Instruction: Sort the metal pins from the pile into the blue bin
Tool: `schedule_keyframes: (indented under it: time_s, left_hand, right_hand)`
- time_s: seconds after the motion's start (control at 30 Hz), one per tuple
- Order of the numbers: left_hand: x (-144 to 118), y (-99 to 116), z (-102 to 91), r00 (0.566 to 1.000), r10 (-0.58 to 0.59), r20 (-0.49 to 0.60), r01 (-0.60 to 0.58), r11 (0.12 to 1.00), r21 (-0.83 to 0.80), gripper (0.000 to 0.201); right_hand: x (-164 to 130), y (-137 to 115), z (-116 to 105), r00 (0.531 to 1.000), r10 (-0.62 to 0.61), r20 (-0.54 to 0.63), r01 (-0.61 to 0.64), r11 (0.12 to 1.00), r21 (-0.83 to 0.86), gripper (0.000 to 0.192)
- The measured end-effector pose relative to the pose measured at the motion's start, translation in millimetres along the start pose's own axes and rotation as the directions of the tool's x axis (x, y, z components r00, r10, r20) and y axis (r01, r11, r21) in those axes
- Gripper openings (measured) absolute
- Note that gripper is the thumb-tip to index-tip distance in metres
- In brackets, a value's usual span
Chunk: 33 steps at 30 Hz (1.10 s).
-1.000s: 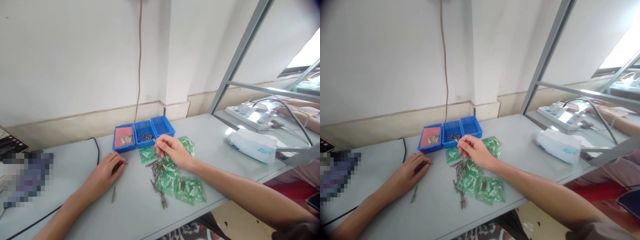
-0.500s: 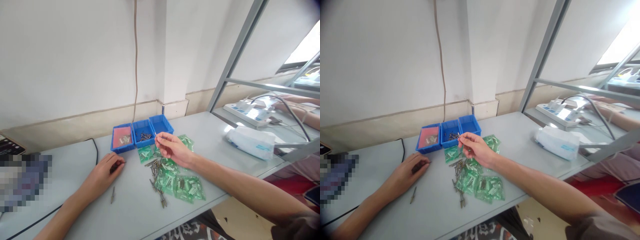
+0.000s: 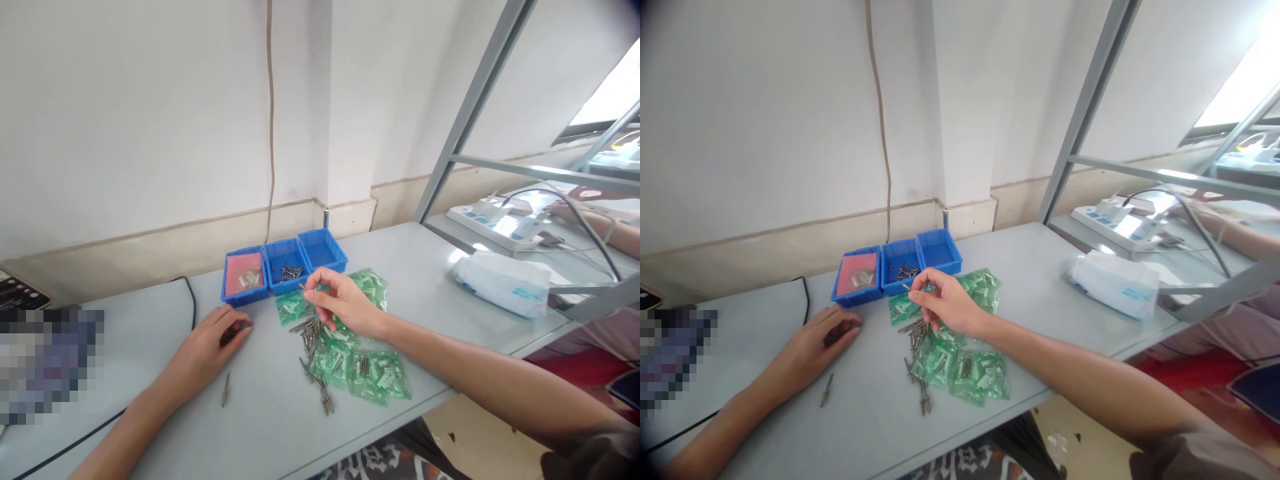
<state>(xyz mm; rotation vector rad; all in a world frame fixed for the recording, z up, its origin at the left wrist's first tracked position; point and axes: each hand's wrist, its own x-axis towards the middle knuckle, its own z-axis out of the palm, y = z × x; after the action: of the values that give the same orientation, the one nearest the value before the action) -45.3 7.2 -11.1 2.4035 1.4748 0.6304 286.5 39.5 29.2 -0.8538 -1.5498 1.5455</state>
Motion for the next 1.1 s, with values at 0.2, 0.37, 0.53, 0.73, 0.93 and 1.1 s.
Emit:
schedule_keyframes:
  time_s: [0.2, 0.37, 0.53, 0.73, 0.93, 1.1]
  left_hand:
    - [0.4, 0.5, 0.0, 1.0, 0.008, 0.003, -0.008, 0.999, 0.033, 0.032]
    - [0.0, -2.3, 1.4, 1.0, 0.0, 0.022, -0.001, 0.999, 0.051, 0.033]
    - [0.3, -3.4, 1.6, 1.0, -0.006, 0.025, 0.005, 0.998, 0.061, 0.033]
    - [0.1, -3.9, 1.7, 1.0, 0.002, 0.026, -0.003, 0.998, 0.055, 0.031]
    - [0.3, -3.4, 0.8, 1.0, -0.009, 0.028, 0.007, 0.999, 0.052, 0.033]
    - [0.1, -3.0, 0.3, 1.0, -0.011, 0.026, 0.01, 0.999, 0.053, 0.033]
  right_hand:
    - [-5.1, 1.4, 0.9, 0.999, -0.047, -0.021, 0.043, 0.984, -0.172, 0.024]
    - [-9.7, 1.5, 5.9, 0.999, -0.047, 0.004, 0.047, 0.976, -0.214, 0.024]
    - [-7.4, 0.4, 3.5, 1.0, -0.029, 0.01, 0.031, 0.991, -0.13, 0.024]
    - [-0.7, -0.4, -0.6, 0.998, -0.066, -0.002, 0.066, 0.996, 0.054, 0.031]
    - [3.1, 4.1, -2.0, 0.998, -0.027, -0.048, 0.036, 0.981, 0.193, 0.03]
    - [1.7, 2.1, -2.0, 0.999, -0.044, -0.021, 0.047, 0.984, 0.171, 0.03]
